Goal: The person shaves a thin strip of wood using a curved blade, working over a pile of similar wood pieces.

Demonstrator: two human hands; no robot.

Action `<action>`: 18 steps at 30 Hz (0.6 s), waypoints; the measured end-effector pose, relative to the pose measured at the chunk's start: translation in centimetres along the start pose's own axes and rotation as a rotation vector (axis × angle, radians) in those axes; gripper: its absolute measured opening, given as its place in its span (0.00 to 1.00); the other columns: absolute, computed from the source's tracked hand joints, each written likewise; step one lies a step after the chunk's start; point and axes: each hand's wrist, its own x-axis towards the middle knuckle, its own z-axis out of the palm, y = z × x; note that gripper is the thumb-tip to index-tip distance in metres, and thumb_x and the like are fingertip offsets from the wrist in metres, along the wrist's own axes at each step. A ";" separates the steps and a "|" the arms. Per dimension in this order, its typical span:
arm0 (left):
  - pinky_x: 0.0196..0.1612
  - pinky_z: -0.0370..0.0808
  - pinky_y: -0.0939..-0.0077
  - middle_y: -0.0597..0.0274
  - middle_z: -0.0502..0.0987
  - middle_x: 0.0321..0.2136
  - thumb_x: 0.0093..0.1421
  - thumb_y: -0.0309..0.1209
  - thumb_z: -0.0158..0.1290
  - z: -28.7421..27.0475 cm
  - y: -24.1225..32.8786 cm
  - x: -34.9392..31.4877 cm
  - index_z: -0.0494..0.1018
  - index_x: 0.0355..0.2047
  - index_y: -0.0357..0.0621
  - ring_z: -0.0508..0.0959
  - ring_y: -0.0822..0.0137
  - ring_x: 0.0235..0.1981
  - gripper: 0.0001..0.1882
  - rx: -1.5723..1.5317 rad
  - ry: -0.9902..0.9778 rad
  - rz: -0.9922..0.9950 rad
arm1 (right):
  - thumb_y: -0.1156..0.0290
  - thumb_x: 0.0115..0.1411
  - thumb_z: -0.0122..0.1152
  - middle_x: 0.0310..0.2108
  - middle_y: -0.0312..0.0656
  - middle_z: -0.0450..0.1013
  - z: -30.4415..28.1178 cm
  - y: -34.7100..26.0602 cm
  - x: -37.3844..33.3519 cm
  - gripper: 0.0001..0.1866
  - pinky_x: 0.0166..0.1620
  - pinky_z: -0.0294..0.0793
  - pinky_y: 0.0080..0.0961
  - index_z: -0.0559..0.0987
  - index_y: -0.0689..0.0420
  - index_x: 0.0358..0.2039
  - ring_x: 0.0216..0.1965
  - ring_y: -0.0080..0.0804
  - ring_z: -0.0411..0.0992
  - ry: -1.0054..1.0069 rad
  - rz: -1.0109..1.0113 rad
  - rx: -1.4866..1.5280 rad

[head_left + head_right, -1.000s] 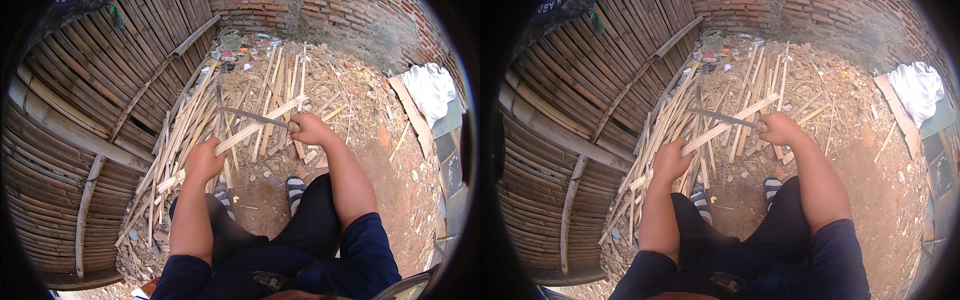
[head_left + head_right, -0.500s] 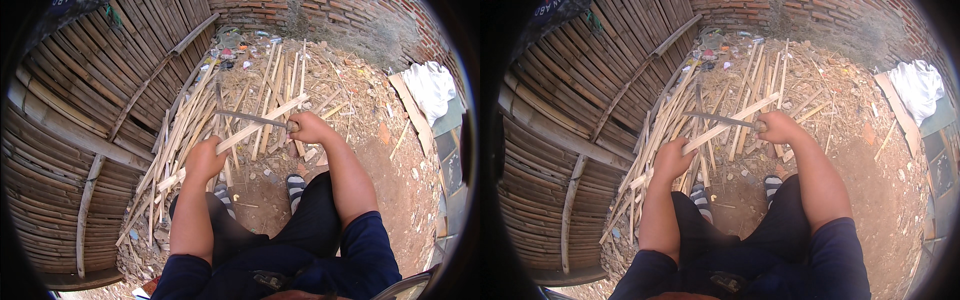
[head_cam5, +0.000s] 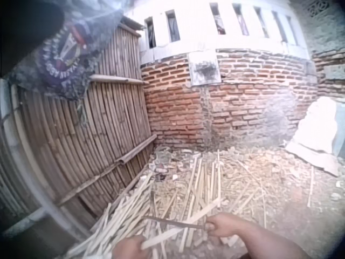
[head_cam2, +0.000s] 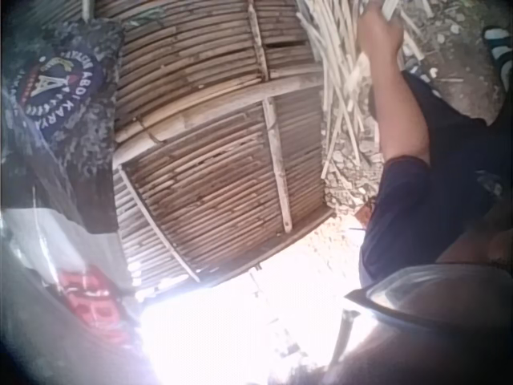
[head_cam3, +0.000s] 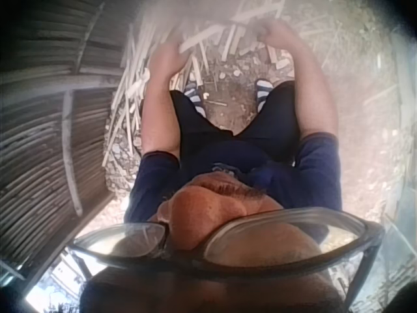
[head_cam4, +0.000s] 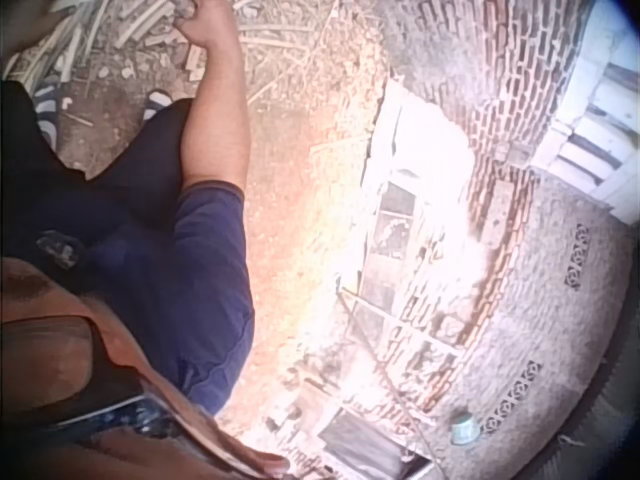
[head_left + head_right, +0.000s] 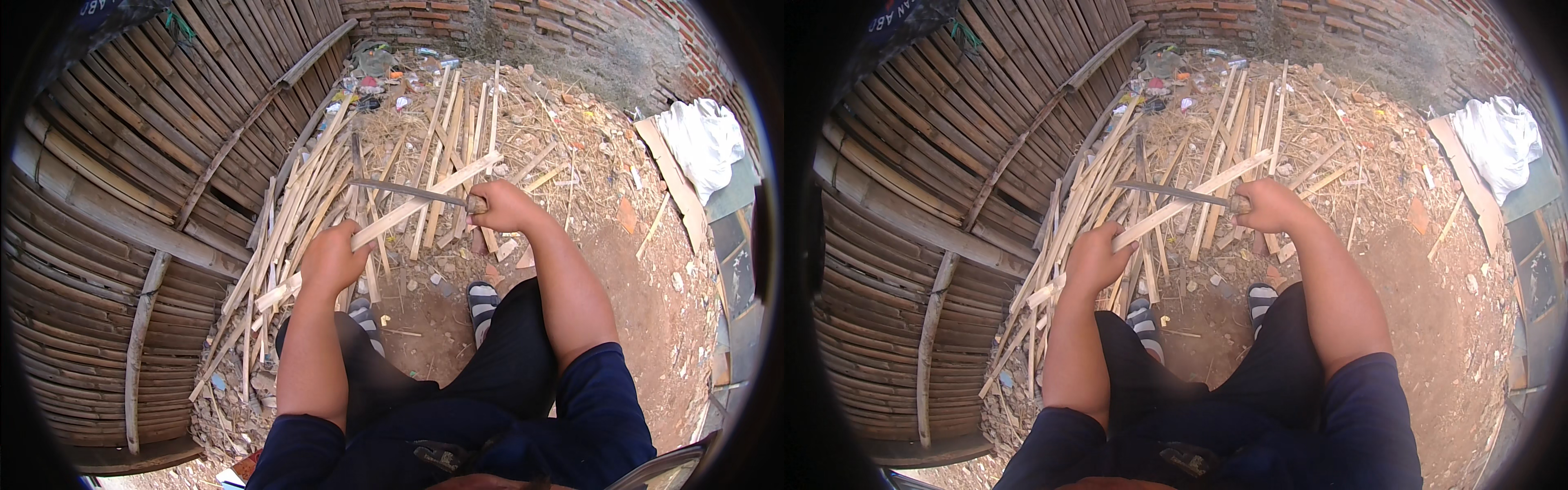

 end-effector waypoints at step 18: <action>0.45 0.80 0.49 0.46 0.86 0.37 0.62 0.46 0.66 0.1 -0.2 0.0 0.83 0.41 0.46 0.85 0.43 0.42 0.17 0.001 -0.031 0.002 | 0.55 0.54 0.80 0.39 0.59 0.82 -0.1 -0.4 0.0 0.28 0.49 0.79 0.47 0.84 0.63 0.47 0.44 0.58 0.81 -0.035 0.022 -0.007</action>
